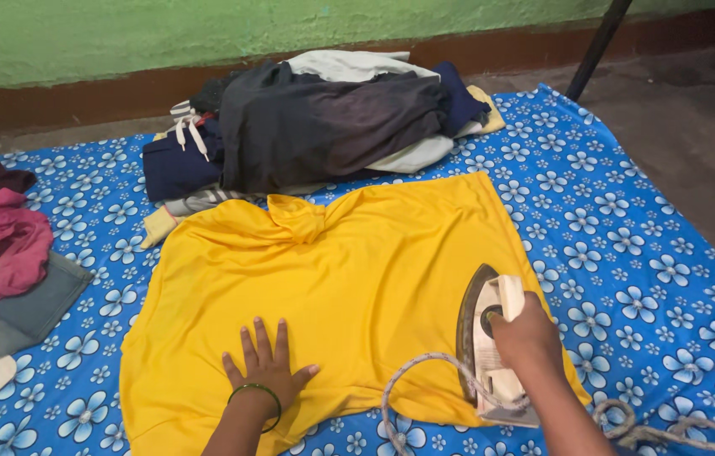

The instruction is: The person irons a dark-colored t-shirt on a bed, smoothing it with one hand while moving the iron with the other. After finishing the dark shirt, they pick up a yellow t-shirt, spread it out, and begin ironing it as well.

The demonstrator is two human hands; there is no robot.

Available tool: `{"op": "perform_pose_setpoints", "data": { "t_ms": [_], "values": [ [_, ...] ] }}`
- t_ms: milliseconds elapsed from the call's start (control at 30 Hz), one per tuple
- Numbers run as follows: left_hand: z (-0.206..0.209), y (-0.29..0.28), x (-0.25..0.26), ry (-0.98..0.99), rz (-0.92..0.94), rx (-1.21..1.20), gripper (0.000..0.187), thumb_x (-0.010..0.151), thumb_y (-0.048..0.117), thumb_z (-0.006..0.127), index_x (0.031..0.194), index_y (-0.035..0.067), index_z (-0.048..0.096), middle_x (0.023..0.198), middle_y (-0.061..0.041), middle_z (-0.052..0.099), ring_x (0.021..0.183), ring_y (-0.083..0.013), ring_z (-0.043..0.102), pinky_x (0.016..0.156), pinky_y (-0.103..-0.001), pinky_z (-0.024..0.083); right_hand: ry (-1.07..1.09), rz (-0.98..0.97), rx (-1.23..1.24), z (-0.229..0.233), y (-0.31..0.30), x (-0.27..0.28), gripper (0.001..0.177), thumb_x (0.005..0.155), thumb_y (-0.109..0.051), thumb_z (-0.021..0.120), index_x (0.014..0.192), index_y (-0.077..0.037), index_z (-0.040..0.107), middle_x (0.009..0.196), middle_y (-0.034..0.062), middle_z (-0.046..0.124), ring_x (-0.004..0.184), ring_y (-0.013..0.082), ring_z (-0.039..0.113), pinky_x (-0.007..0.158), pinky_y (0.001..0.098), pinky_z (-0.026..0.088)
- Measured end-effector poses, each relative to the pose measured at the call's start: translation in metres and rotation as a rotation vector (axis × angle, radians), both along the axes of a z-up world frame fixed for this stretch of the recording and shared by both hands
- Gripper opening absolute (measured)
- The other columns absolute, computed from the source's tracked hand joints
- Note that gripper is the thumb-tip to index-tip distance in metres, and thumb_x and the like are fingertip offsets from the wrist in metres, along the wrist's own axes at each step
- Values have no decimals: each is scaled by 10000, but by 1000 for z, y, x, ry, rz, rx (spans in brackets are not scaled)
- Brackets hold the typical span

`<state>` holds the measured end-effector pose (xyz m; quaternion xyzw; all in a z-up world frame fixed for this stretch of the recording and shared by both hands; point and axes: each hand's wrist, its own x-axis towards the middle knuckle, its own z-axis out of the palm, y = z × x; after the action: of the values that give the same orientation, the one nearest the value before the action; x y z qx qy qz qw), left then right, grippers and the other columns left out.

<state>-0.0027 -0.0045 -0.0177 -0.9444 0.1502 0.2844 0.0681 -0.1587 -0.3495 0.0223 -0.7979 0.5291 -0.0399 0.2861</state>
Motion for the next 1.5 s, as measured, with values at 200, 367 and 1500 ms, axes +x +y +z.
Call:
{"op": "perform_pose_setpoints", "data": {
  "t_ms": [200, 367, 1500],
  "values": [
    [3, 0, 1, 27, 13, -8, 1052, 918, 810, 410, 1642, 300, -158, 1699, -129, -299, 1560, -361, -265, 1189, -687, -67, -100, 146, -200, -17, -37, 41, 606, 764, -290, 808, 1265, -15, 608, 1088, 249, 719, 921, 402, 717, 840, 478, 563],
    [7, -1, 1, 49, 20, -10, 1043, 923, 799, 411, 1639, 304, -164, 1693, -128, -320, 1556, -365, -281, 1186, -692, -74, -84, 82, -54, 4, -57, 76, 553, 803, -269, 769, 1279, -31, 619, 962, 234, 754, 792, 367, 767, 797, 459, 583],
    [14, -3, -1, 67, 15, 0, 1013, 948, 782, 373, 1638, 296, -187, 1686, -138, -336, 1554, -379, -283, 1186, -694, -82, -119, 142, 14, 20, -73, 82, 417, 815, -192, 758, 1160, 24, 662, 720, 199, 726, 520, 310, 703, 544, 442, 549]
  ]
}}
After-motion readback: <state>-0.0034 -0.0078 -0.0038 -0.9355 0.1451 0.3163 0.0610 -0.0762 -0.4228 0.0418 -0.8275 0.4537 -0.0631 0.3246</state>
